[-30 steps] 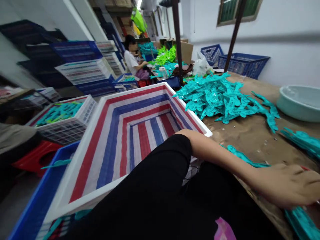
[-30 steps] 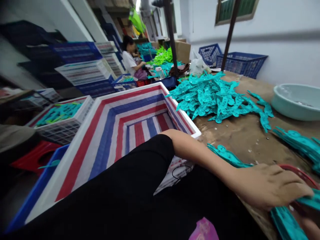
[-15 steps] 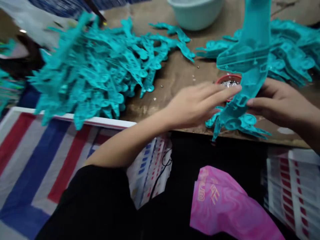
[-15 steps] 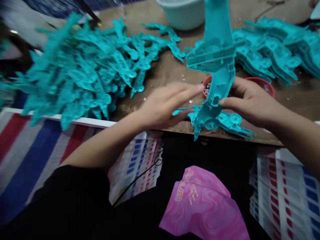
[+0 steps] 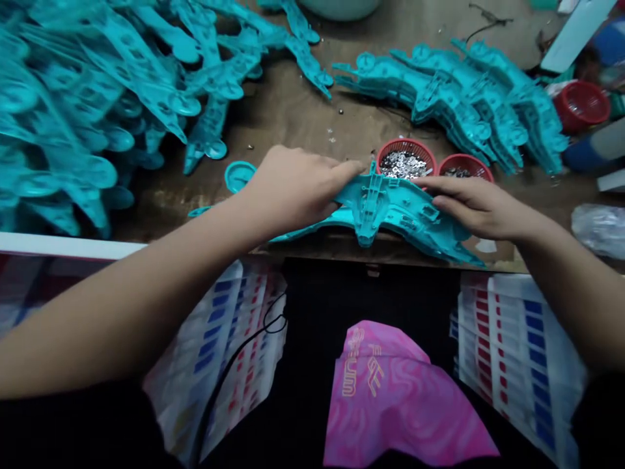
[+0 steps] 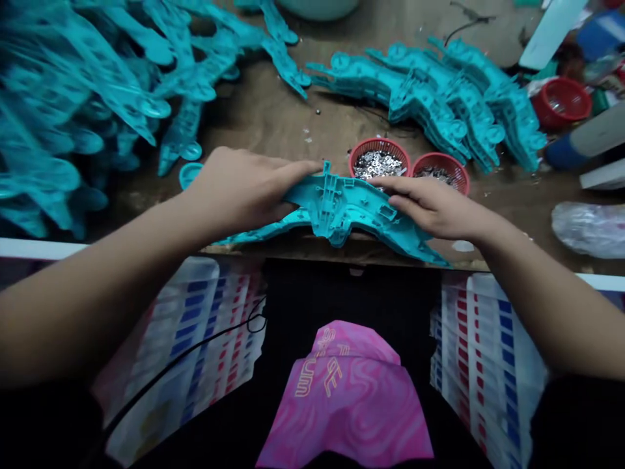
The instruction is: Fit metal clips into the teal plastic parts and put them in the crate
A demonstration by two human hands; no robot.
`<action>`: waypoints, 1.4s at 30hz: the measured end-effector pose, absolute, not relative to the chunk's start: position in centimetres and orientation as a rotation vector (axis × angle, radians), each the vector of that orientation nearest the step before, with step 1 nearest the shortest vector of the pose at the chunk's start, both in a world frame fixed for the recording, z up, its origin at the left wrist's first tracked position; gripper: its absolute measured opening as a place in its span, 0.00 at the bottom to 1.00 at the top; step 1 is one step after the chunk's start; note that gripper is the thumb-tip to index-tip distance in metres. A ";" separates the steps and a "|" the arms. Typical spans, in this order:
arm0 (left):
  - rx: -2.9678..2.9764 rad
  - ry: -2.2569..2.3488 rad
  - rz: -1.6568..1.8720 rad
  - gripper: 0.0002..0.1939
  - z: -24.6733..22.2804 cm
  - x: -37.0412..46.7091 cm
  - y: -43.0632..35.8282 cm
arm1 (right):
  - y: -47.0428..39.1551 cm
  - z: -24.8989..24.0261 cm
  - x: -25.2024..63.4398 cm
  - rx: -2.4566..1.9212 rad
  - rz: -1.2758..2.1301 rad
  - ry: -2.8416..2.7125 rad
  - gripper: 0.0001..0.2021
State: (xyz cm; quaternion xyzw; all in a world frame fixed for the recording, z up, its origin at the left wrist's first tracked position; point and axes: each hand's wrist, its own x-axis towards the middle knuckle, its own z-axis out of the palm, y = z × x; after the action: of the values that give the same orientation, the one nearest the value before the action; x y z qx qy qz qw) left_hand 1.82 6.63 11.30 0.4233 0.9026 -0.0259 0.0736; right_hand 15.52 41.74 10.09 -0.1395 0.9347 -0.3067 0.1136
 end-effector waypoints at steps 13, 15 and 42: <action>1.152 2.426 -0.256 0.34 8.4 1.7 8.1 | 41.2 5.3 14.6 -0.473 -0.252 2.775 0.36; 1.123 2.406 -0.289 0.34 7.9 1.3 8.0 | 40.9 4.9 14.5 -0.494 -0.263 2.777 0.36; 0.967 2.437 -0.463 0.30 7.0 2.8 8.8 | 42.4 5.7 10.9 0.520 0.017 2.802 0.21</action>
State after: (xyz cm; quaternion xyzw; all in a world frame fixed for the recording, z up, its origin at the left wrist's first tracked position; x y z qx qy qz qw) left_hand 2.76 8.79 7.00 0.3530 0.8891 -0.1688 0.2374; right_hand 10.85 42.39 5.73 0.1805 0.9727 0.0058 0.1455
